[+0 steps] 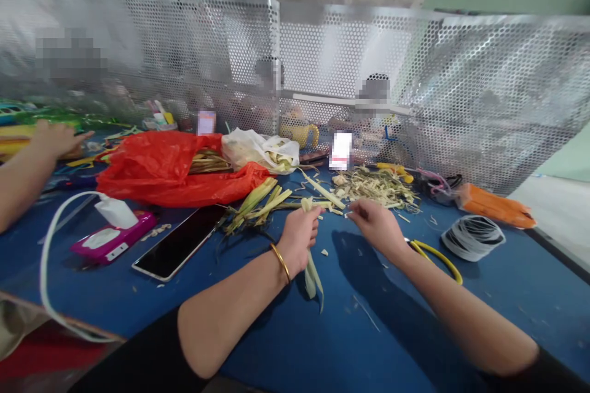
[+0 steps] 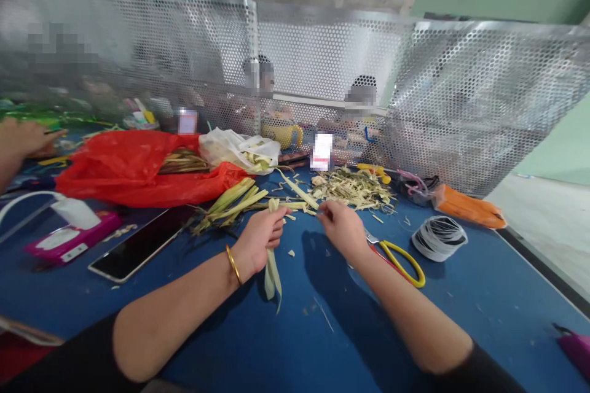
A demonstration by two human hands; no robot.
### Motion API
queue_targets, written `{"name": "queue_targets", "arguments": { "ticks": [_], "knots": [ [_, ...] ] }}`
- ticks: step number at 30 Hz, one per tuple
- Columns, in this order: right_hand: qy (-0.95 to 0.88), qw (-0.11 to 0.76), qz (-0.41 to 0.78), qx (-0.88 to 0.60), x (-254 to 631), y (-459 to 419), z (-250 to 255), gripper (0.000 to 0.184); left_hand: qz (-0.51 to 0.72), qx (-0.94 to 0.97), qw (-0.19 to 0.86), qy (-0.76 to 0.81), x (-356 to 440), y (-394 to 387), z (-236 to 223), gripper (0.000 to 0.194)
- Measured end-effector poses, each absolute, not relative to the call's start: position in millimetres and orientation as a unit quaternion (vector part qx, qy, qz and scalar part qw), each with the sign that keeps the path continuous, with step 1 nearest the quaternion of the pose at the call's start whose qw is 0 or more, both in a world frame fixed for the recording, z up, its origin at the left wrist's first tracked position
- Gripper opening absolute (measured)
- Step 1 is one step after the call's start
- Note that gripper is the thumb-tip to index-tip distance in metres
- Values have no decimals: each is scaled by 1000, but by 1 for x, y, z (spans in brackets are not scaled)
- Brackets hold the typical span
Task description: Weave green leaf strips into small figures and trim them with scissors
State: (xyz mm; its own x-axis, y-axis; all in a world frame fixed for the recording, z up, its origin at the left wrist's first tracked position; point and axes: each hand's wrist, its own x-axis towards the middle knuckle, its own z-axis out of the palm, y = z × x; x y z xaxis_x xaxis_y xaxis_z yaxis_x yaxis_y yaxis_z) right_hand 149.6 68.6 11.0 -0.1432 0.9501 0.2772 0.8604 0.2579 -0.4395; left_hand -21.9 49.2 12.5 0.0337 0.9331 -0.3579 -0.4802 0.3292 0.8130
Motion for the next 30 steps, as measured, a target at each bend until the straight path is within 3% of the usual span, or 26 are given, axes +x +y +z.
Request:
{"name": "queue_targets", "arguments": {
  "ticks": [9, 20, 22, 25, 30],
  "knots": [
    [-706, 243, 42, -665, 129, 122, -12, 9, 502, 260, 678, 470, -29, 57, 8, 18],
    [-623, 524, 68, -577, 155, 81, 24, 21, 501, 262, 682, 463, -26, 52, 11, 16],
    [-608, 565, 100, -549, 165, 61, 39, 22, 509, 258, 676, 467, -26, 52, 10, 14],
    [-563, 627, 241, -482, 177, 33, 59, 20, 521, 257, 660, 476, -25, 51, 8, 16],
    [-524, 566, 371, -516, 182, 7, 63, 27, 482, 311, 681, 455, -20, 39, 11, 23]
  ]
}}
